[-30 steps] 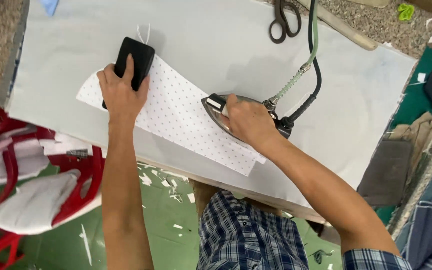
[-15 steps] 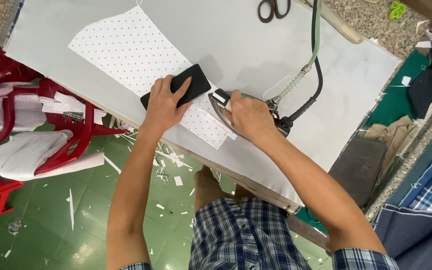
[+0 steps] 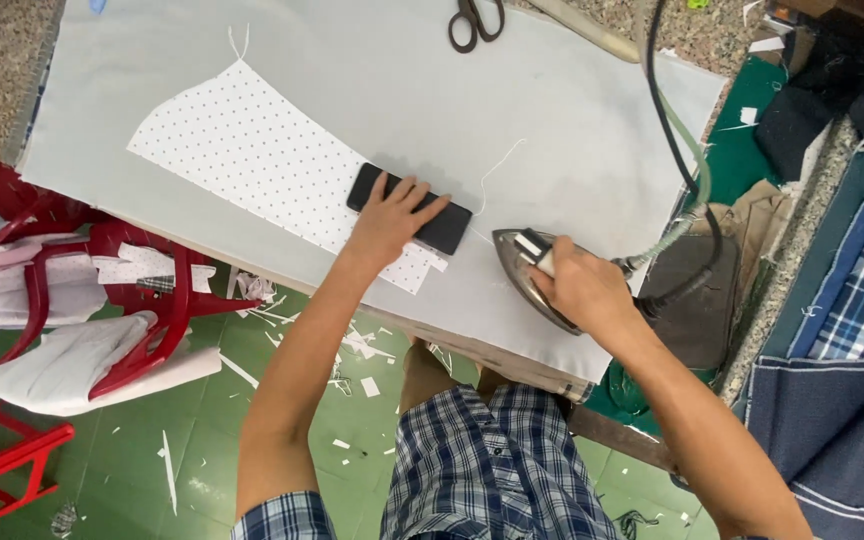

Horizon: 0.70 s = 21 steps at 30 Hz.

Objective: The person irons a white polka-dotted fabric piece on a work table using a steam iron. They repeatedly smooth the fabric, fold it, and continue ironing different sections while occasionally moving a black smartphone on the table.

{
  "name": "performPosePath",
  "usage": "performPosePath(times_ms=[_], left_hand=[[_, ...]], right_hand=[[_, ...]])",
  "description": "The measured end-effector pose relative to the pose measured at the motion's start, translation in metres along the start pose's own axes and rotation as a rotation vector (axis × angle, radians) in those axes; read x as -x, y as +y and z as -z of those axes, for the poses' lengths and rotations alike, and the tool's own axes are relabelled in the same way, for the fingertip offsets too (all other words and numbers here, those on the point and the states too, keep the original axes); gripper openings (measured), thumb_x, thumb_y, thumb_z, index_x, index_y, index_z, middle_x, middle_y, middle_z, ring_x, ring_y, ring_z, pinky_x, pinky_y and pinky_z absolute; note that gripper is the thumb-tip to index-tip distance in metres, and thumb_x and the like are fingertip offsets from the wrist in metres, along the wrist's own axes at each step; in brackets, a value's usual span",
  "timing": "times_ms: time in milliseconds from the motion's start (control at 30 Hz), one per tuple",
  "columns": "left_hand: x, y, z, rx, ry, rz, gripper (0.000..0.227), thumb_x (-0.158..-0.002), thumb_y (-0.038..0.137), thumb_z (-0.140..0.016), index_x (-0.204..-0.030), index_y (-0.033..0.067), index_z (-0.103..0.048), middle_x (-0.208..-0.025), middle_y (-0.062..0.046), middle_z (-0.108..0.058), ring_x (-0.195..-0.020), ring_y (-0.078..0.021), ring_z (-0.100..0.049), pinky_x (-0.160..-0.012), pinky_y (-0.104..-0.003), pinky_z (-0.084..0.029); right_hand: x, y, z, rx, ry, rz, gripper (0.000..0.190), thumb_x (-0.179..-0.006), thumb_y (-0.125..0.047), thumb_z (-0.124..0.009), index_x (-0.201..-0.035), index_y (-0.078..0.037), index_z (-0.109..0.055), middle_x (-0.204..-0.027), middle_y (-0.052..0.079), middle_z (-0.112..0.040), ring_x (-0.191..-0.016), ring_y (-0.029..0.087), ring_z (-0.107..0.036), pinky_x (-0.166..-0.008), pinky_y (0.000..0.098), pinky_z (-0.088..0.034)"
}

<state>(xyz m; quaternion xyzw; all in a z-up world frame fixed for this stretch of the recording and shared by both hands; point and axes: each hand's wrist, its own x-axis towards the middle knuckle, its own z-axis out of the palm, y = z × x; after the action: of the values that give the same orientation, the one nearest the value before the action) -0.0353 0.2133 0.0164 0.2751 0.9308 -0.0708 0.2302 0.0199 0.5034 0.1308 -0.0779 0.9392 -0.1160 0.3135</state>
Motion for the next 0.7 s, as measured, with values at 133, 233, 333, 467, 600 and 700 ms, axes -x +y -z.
performPosePath(times_ms=[133,233,333,467,600,700], left_hand=[[-0.013,0.033,0.013,0.042,-0.034,-0.077,0.087,-0.093,0.017,-0.072,-0.161,0.0362,-0.022,-0.164,-0.005,-0.032,-0.153,-0.0259,-0.022,-0.125,-0.06,-0.007],[-0.023,0.035,0.015,0.032,-0.048,-0.134,0.083,-0.095,0.017,-0.069,-0.161,0.0348,-0.022,-0.165,-0.005,-0.029,-0.154,-0.0257,-0.02,-0.124,-0.063,-0.007],[-0.029,0.011,0.018,0.02,-0.052,-0.142,0.08,-0.097,0.019,-0.067,-0.162,0.0324,-0.023,-0.165,-0.006,-0.029,-0.154,-0.0261,-0.02,-0.124,-0.064,-0.006],[-0.05,-0.061,0.003,0.043,0.143,-0.053,0.078,-0.095,0.025,-0.069,-0.161,0.0223,-0.029,-0.15,-0.016,-0.04,-0.141,-0.0328,-0.033,-0.117,-0.067,-0.016],[-0.057,-0.159,-0.002,0.053,0.426,-0.022,0.072,-0.092,0.035,-0.072,-0.155,0.0116,-0.045,-0.13,-0.024,-0.049,-0.12,-0.0406,-0.046,-0.098,-0.059,-0.042],[-0.037,-0.206,0.03,-0.064,0.613,-0.246,0.065,-0.095,0.04,-0.067,-0.149,0.0098,-0.05,-0.121,-0.026,-0.054,-0.097,-0.0384,-0.05,-0.07,-0.048,-0.049]], right_hand=[[0.013,0.029,-0.008,-0.055,0.019,-0.112,0.049,-0.101,-0.045,-0.051,-0.11,0.003,-0.057,-0.098,0.03,-0.074,-0.096,0.045,-0.074,-0.083,0.0527,-0.058],[0.015,0.038,-0.014,-0.15,0.039,-0.197,0.057,-0.101,-0.05,-0.051,-0.118,0.005,-0.055,-0.102,0.032,-0.073,-0.1,0.046,-0.073,-0.085,0.0545,-0.057],[0.011,0.045,-0.024,-0.174,0.076,-0.202,0.058,-0.1,-0.052,-0.051,-0.122,0.001,-0.056,-0.103,0.029,-0.074,-0.102,0.044,-0.073,-0.084,0.052,-0.057],[0.017,0.039,-0.012,-0.367,0.1,-0.218,0.059,-0.097,-0.045,-0.056,-0.136,0.0,-0.055,-0.117,0.031,-0.071,-0.115,0.048,-0.066,-0.095,0.0555,-0.053],[0.016,0.024,-0.015,-0.367,0.108,-0.38,0.065,-0.098,-0.053,-0.051,-0.15,-0.014,-0.048,-0.124,0.028,-0.07,-0.123,0.046,-0.062,-0.105,0.054,-0.049],[-0.001,-0.01,-0.006,-0.561,0.103,-0.63,0.068,-0.1,-0.047,-0.047,-0.159,-0.017,-0.033,-0.104,0.025,-0.071,-0.089,0.045,-0.066,-0.068,0.0532,-0.049]])
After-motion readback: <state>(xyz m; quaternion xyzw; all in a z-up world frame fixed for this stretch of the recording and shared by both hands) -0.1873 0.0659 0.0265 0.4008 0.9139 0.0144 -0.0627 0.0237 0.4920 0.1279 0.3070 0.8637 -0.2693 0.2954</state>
